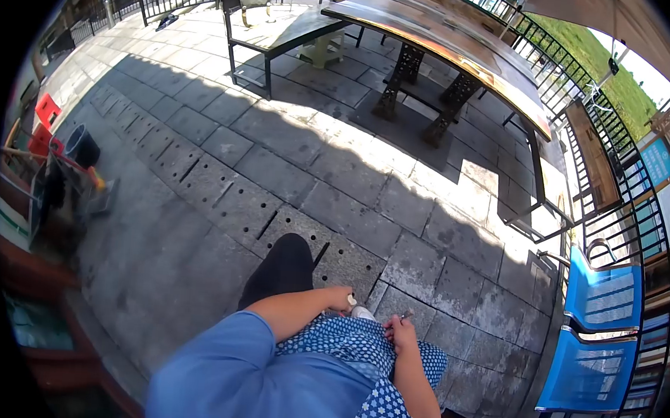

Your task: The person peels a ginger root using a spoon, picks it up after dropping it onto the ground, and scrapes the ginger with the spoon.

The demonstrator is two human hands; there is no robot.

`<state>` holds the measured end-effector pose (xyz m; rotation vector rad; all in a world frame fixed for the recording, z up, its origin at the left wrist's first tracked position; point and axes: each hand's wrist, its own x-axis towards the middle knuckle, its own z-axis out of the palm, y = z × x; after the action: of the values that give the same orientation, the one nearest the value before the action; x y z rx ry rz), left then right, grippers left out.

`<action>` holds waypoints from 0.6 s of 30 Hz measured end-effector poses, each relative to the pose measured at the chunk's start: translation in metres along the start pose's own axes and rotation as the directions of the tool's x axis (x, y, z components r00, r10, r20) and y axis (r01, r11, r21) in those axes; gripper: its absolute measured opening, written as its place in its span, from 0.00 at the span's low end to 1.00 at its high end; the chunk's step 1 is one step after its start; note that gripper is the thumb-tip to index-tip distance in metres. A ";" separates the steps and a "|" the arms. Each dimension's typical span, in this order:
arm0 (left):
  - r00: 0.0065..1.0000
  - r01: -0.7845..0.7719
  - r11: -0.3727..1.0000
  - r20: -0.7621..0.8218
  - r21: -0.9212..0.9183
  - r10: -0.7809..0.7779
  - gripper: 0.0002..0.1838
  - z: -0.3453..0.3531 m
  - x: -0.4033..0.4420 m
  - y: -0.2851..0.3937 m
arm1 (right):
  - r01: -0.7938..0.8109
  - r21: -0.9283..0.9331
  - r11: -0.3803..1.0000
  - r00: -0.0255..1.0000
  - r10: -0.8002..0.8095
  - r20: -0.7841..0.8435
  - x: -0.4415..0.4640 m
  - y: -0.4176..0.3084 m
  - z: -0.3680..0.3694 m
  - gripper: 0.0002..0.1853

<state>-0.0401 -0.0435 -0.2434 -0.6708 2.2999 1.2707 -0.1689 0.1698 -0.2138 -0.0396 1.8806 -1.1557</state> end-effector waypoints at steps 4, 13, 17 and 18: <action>1.000 -0.012 1.000 0.012 0.003 0.012 0.29 -0.001 0.000 0.001 | 0.002 0.008 1.000 1.000 -0.002 -0.018 0.000 -0.001 0.001 0.16; 1.000 0.009 1.000 0.008 -0.019 -0.009 0.29 -0.005 -0.005 0.005 | -0.032 -0.079 0.996 0.999 0.032 -0.004 0.001 -0.003 0.000 0.13; 1.000 -0.004 1.000 0.010 -0.008 0.004 0.27 -0.003 -0.004 0.003 | -0.019 -0.054 0.998 1.000 0.018 -0.003 0.001 -0.001 0.000 0.13; 1.000 -0.003 1.000 0.009 -0.006 0.003 0.27 -0.002 -0.003 0.002 | -0.014 -0.049 0.999 1.000 0.013 -0.018 -0.001 -0.002 0.002 0.15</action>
<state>-0.0391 -0.0438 -0.2399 -0.6619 2.2915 1.2796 -0.1681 0.1678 -0.2118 -0.0446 1.9223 -1.1037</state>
